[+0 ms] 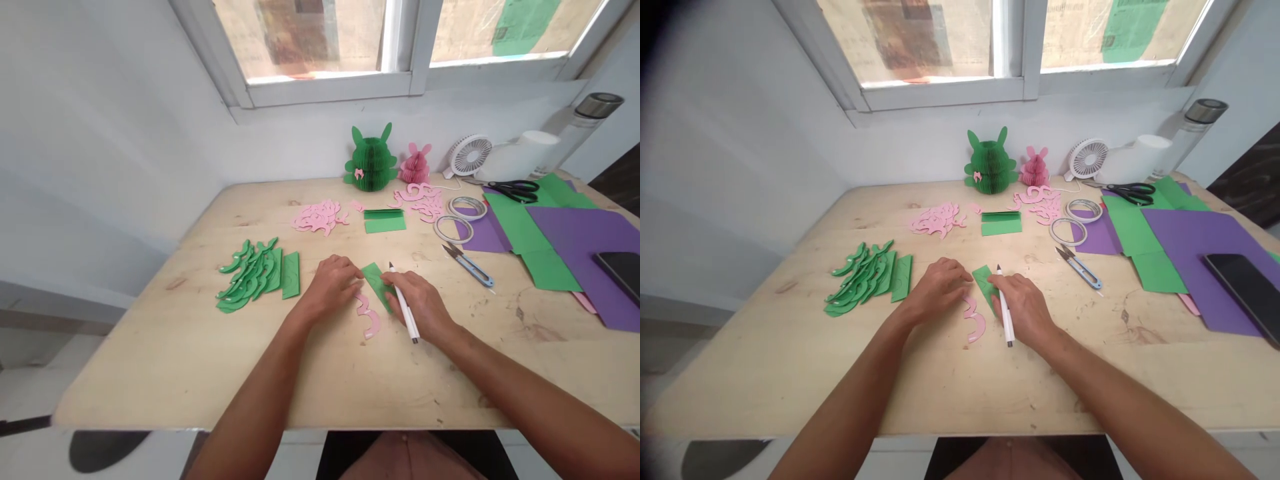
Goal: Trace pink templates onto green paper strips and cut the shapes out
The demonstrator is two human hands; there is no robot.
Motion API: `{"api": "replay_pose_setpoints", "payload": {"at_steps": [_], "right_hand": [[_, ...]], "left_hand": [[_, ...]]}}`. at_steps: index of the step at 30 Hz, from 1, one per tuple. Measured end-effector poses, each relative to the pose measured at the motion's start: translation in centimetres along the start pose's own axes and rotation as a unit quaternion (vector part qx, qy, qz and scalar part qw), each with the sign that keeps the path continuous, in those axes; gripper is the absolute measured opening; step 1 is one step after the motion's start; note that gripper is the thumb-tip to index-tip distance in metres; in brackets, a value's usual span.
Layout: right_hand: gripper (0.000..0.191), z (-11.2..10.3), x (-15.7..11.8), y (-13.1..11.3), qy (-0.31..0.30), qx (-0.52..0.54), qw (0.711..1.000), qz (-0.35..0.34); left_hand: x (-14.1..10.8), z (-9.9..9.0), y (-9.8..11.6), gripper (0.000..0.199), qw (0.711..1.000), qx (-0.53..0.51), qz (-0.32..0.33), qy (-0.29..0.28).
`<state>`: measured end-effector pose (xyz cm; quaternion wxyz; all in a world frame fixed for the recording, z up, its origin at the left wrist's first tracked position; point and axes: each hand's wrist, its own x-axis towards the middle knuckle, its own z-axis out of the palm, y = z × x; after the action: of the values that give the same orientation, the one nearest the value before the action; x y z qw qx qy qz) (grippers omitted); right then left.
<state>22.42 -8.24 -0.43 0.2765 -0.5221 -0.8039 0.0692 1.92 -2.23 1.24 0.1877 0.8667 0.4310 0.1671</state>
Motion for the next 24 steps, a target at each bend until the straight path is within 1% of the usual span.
{"api": "replay_pose_setpoints", "payload": {"at_steps": [4, 7, 11, 14, 18, 24], "right_hand": [[0.024, 0.1, 0.0, 0.1, 0.010, 0.035, 0.999, 0.033], [0.023, -0.1, 0.0, 0.1, 0.029, 0.099, 0.993, 0.065], [0.030, -0.6, 0.1, -0.1, 0.056, 0.200, 0.972, 0.110], [0.036, -0.6, 0.2, -0.2, 0.052, 0.255, 0.955, 0.139], [0.039, -0.4, 0.3, -0.2, 0.039, 0.334, 0.921, 0.195], [0.026, -1.1, 1.5, -0.6, 0.024, 0.447, 0.843, 0.297]], "left_hand": [[0.4, 1.3, 0.8, 0.012, 0.999, 0.000, -0.019, 0.029], [0.5, 1.8, 1.1, 0.011, 0.999, 0.004, -0.028, 0.041], [0.5, 2.2, 1.2, 0.014, 0.998, 0.008, -0.034, 0.050], [0.5, 2.4, 1.2, 0.015, 0.998, 0.018, -0.036, 0.052], [0.6, 2.5, 1.3, 0.015, 0.997, 0.026, -0.040, 0.054], [0.6, 2.6, 1.2, 0.016, 0.997, 0.015, -0.039, 0.059]]}}
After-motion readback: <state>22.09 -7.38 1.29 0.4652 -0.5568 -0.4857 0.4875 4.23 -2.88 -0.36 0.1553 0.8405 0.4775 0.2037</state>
